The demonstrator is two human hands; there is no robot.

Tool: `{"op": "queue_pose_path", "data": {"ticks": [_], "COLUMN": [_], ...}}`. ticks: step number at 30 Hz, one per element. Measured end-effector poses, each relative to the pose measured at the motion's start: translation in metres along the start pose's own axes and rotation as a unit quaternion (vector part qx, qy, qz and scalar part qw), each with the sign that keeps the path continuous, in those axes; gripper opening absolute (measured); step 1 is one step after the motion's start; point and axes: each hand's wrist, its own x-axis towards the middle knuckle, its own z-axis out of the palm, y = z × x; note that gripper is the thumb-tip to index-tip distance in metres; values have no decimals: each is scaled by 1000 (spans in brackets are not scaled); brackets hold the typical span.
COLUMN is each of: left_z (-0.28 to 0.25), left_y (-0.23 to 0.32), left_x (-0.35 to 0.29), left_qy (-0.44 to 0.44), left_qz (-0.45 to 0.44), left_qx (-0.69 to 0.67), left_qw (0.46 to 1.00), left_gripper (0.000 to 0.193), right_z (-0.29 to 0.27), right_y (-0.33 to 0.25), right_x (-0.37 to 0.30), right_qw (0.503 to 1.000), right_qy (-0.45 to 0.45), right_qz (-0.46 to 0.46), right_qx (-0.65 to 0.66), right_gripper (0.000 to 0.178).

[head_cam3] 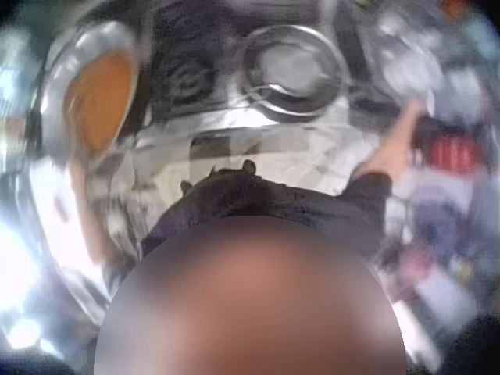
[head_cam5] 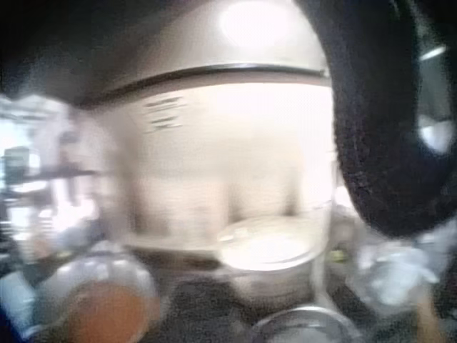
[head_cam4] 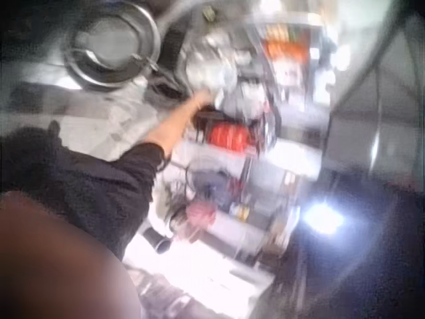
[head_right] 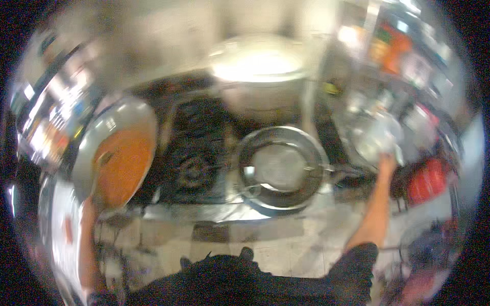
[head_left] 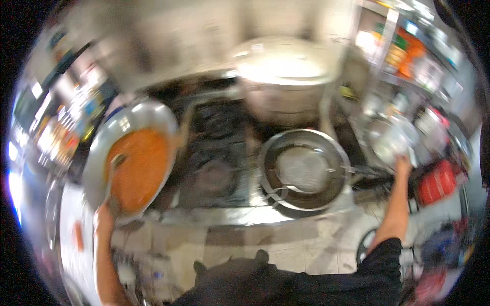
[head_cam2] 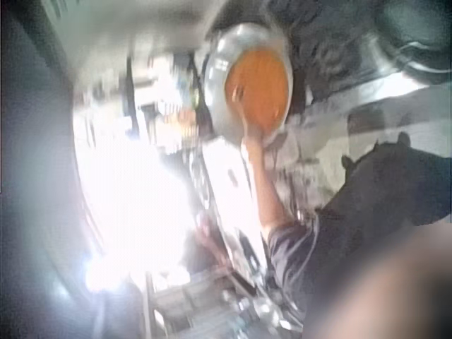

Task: The person stirs a red meat-based sauce in a large wok on a gas stove. They pour cooking oil from a large container into a measuring jug, then add the oil to the wok. The person adds a powdered ingredient from a packet and a small yellow cube to the sauce, stirring after each addition.

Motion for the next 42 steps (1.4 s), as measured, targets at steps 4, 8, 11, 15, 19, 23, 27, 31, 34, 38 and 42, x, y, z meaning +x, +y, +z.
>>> {"op": "queue_pose_path", "data": {"ticks": [4,8,11,15,19,23,27,31,34,38,42], "left_z": [7,22,27,23,12,-17,-68,-107,-126,-129,-142], "left_y": [15,18,22,34,44,66,124,237,352,489,547], "left_x": [18,-4,-47,-87,-99,-105,-130,-179,-230,-284,-310], "left_qy": [13,54,-5,-67,-94,-85,-9,100,97,57,-22], "left_qz": [-50,71,91,135,150,136,127,141,186,250,212], "left_qx": [-300,41,46,40,30,9,-81,-173,-136,-120,-47], "left_qw": [952,995,995,988,984,987,989,970,968,959,976], "left_gripper": [38,39,47,60,60,56,52,65,57,43,46], "right_z": [14,24,31,-14,-96,-161,-186,-168,-132,-89,-44], "right_y": [-33,-76,-96,-125,-166,-175,-119,-37,16,50,58], "right_x": [-21,-29,-41,-61,-71,-59,-21,58,105,145,172], "right_qw": [994,988,968,918,923,908,938,957,965,976,968], "right_qy": [-32,-38,89,119,184,184,199,230,201,74,30], "right_qz": [84,101,86,14,-59,-64,-70,-92,-115,-29,-70], "right_qx": [55,107,217,378,333,370,276,149,125,202,240], "right_gripper": [53,40,28,21,16,7,5,10,17,31,22]}}
